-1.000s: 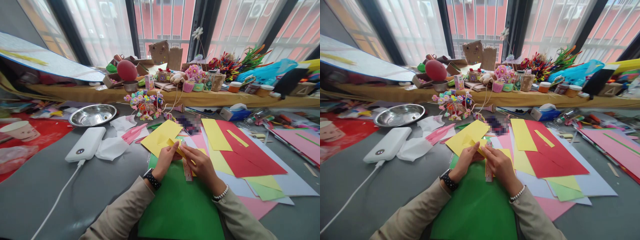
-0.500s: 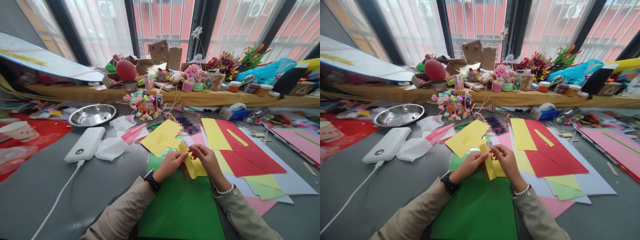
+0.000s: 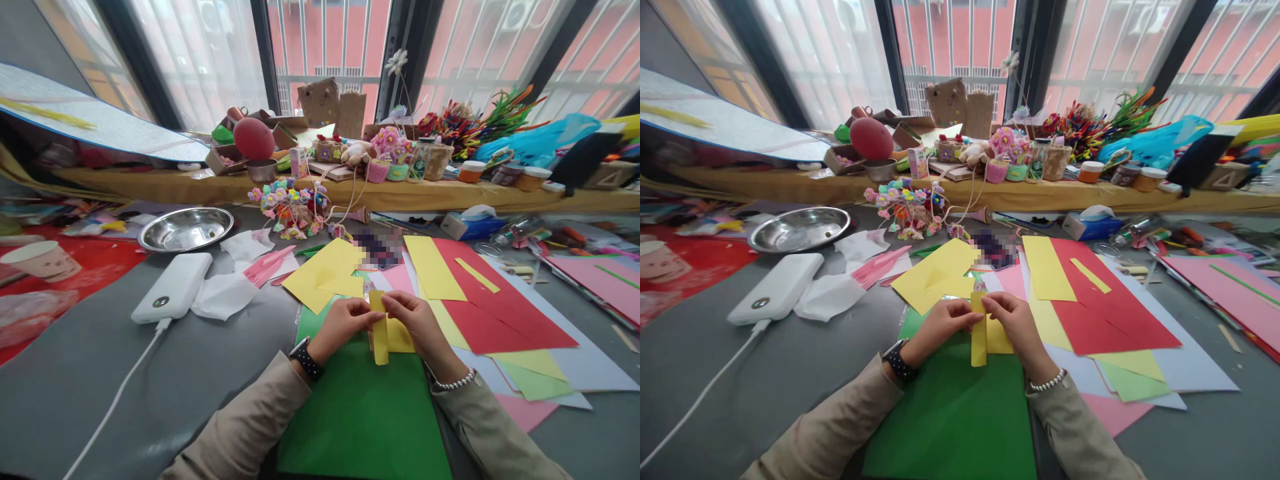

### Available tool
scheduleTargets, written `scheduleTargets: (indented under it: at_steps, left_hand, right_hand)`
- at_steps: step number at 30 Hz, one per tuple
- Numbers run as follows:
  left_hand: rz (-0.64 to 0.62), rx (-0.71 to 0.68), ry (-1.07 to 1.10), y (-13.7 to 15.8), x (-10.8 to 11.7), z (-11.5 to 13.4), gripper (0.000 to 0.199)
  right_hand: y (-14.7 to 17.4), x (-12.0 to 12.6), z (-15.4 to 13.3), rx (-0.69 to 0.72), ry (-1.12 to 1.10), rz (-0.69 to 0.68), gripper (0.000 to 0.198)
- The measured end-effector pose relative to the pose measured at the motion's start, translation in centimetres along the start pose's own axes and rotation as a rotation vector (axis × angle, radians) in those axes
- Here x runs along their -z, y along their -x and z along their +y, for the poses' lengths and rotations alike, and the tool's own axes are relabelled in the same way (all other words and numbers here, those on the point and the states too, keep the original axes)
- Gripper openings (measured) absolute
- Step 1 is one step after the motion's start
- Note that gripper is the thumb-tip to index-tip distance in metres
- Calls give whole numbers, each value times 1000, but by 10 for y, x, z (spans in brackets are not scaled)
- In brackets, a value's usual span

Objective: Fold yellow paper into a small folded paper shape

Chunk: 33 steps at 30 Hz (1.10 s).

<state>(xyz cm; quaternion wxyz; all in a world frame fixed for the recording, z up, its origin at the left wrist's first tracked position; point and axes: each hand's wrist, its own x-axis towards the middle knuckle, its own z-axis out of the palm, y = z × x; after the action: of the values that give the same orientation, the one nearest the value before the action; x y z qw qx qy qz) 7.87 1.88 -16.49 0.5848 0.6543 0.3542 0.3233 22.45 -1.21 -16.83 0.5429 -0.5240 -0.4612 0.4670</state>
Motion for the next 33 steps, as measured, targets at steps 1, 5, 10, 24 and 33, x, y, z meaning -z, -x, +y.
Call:
scheduleTargets:
  at_steps: [1, 5, 10, 24, 33]
  left_hand:
    - [-1, 2, 14, 0, 0, 0, 27]
    - [-13, 6, 44, 0, 0, 0, 26]
    - [-28, 19, 44, 1, 1, 1, 25]
    - [-6, -18, 19, 0, 1, 0, 26]
    - [-24, -58, 3, 1, 1, -2, 26]
  right_hand:
    - [0, 0, 0, -9, -12, -2, 18]
    - [1, -2, 1, -42, -53, -10, 18]
    - [2, -3, -2, -47, -49, -19, 18]
    - [1, -2, -1, -26, -19, -31, 19]
    - [1, -2, 0, -20, -16, -50, 18]
